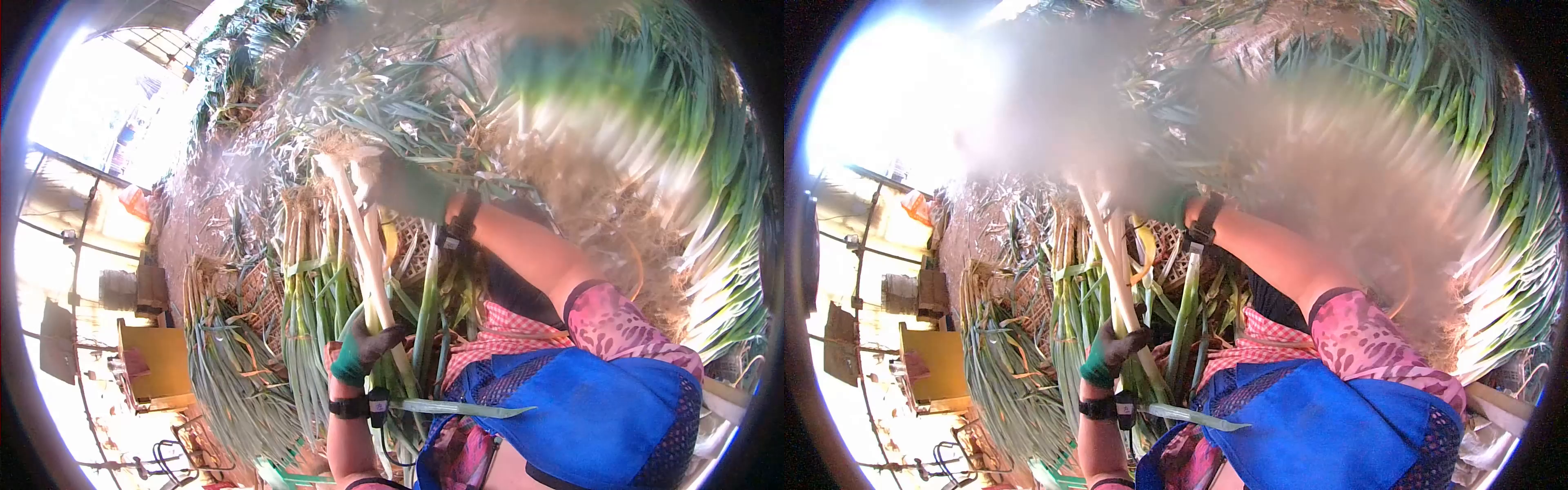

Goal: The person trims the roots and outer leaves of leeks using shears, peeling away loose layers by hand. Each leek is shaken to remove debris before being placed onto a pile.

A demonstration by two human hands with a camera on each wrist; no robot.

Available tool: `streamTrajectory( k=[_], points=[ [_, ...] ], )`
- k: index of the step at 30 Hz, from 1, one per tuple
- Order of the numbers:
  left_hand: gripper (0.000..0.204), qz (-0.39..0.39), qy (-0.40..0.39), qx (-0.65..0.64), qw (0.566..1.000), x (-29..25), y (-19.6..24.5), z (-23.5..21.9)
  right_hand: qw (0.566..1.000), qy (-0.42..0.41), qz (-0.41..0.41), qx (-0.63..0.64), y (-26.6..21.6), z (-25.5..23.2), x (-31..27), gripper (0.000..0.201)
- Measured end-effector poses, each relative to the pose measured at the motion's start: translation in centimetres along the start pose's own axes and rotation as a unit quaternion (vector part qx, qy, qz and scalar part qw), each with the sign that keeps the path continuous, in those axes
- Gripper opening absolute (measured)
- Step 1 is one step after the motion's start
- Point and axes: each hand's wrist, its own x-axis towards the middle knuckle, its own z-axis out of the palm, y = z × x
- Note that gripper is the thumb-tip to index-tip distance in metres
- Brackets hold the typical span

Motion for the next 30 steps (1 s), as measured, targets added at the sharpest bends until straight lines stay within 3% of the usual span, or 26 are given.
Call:
streamTrajectory(
  k=[2,4,8,9,10,11,12,13,14,16,17,19,20,23,26,28,30],
  points=[
    [0.040,-0.023,-0.009,-0.003,1.000,-0.8,0.5,-0.3,0.993,0.005,-0.025,-0.119,1.1,-0.6,0.4,0.011],
    [0.042,-0.028,-0.018,-0.022,0.999,-1.3,0.8,-0.5,0.984,0.009,0.022,-0.177,3.9,-3.0,1.5,0.014],
    [0.044,-0.043,-0.032,0.003,0.999,-3.8,-1.7,-0.9,0.919,0.019,0.213,-0.331,10.6,-12.1,4.0,0.020],
    [0.046,-0.064,-0.060,0.079,0.993,-4.5,-0.7,-1.0,0.901,0.003,0.251,-0.355,10.4,-14.3,4.5,0.021],
    [0.047,-0.065,-0.052,-0.008,0.996,-4.8,-0.7,-0.7,0.886,-0.027,0.281,-0.367,8.4,-15.6,5.1,0.023],
    [0.049,-0.067,-0.042,-0.097,0.992,-5.1,-1.0,-0.4,0.881,-0.078,0.325,-0.334,4.4,-16.0,5.2,0.024],
    [0.052,-0.074,-0.052,-0.108,0.990,-4.7,-1.3,-1.0,0.924,-0.092,0.331,-0.170,2.2,-14.6,5.1,0.025],
    [0.053,-0.076,-0.052,-0.079,0.993,-4.3,-1.4,-1.2,0.932,-0.104,0.347,0.001,-0.1,-13.2,5.0,0.026],
    [0.054,-0.080,-0.052,-0.048,0.994,-3.9,-1.4,-1.4,0.902,-0.069,0.296,0.306,-1.2,-10.9,4.4,0.026],
    [0.055,-0.082,-0.061,-0.062,0.993,-3.1,-1.8,-1.1,0.909,-0.140,0.157,0.360,-2.9,-6.8,2.3,0.030],
    [0.056,-0.086,-0.058,-0.063,0.993,-3.1,-1.8,-0.7,0.960,-0.241,0.087,0.115,-3.6,-4.7,0.7,0.034],
    [0.058,-0.093,-0.049,-0.065,0.992,-3.3,-1.8,-0.3,0.931,-0.324,0.044,-0.160,-4.8,-2.6,-0.2,0.040],
    [0.058,-0.071,-0.053,-0.069,0.994,-3.5,-1.8,-0.3,0.924,-0.327,0.076,-0.182,-5.4,-2.0,-0.1,0.042],
    [0.057,-0.087,-0.056,0.007,0.995,-4.1,-1.3,-0.6,0.962,-0.212,0.133,-0.108,-3.5,-3.4,0.6,0.039],
    [0.052,-0.019,-0.062,-0.041,0.997,-5.3,-2.0,-0.6,0.984,-0.028,0.169,0.044,2.3,-7.8,2.1,0.038],
    [0.050,-0.050,-0.047,-0.088,0.994,-6.0,-2.1,-1.0,0.960,-0.006,0.221,0.172,2.5,-8.1,2.4,0.039],
    [0.052,-0.077,-0.048,-0.125,0.988,-6.1,-2.0,-1.8,0.896,-0.064,0.291,0.329,1.5,-7.1,1.5,0.037]
  ],
)
